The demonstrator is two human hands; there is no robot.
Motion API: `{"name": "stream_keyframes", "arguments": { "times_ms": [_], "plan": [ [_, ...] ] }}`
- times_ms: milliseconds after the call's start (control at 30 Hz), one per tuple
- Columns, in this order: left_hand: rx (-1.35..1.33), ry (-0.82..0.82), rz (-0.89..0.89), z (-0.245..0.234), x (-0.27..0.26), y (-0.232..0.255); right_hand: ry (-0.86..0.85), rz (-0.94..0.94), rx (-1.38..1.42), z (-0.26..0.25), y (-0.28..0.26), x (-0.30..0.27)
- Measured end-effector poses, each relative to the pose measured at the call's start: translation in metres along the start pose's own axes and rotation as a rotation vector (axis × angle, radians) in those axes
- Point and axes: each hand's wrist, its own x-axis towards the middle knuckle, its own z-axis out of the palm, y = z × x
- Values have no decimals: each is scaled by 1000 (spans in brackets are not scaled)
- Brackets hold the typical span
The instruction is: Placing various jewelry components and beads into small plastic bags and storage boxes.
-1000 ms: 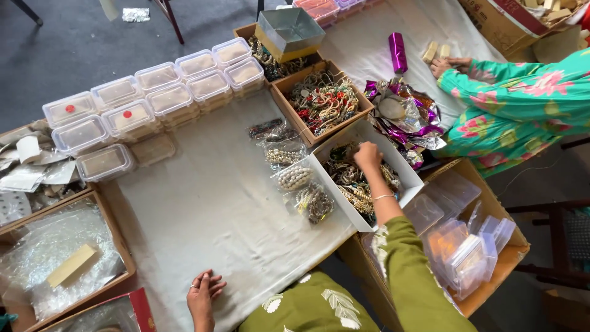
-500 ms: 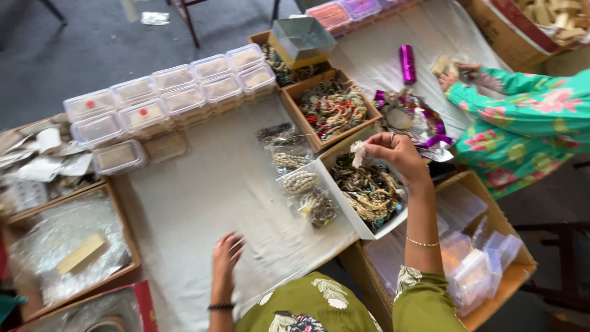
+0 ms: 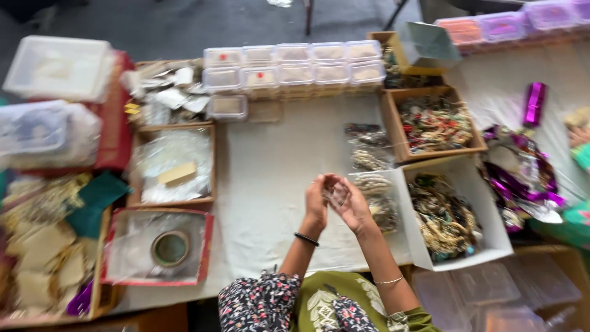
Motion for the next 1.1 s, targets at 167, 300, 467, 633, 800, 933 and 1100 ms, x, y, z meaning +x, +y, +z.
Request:
{"name": "stream_keyframes", "arguments": {
  "times_ms": [167, 300, 467, 633, 800, 933, 1100],
  "plan": [
    [468, 102, 301, -28, -51, -12, -240, 513, 505, -62, 77, 49],
    [839, 152, 595, -45, -98, 40, 226, 521, 455, -32, 64, 34],
    [1444, 618, 866, -150, -125, 171, 240, 453, 432, -37, 33, 27],
    [1794, 1195, 830, -254, -157, 295, 200, 384, 395, -54, 20, 23],
    [1898, 983, 597, -324, -146, 331, 262, 366, 348, -56, 18, 16],
    [1952, 729, 561, -318, -119, 332, 259, 341, 338, -56, 11, 12],
    [2280, 685, 245, -348, -53, 310, 242, 294, 331, -56, -5, 10]
  ]
}}
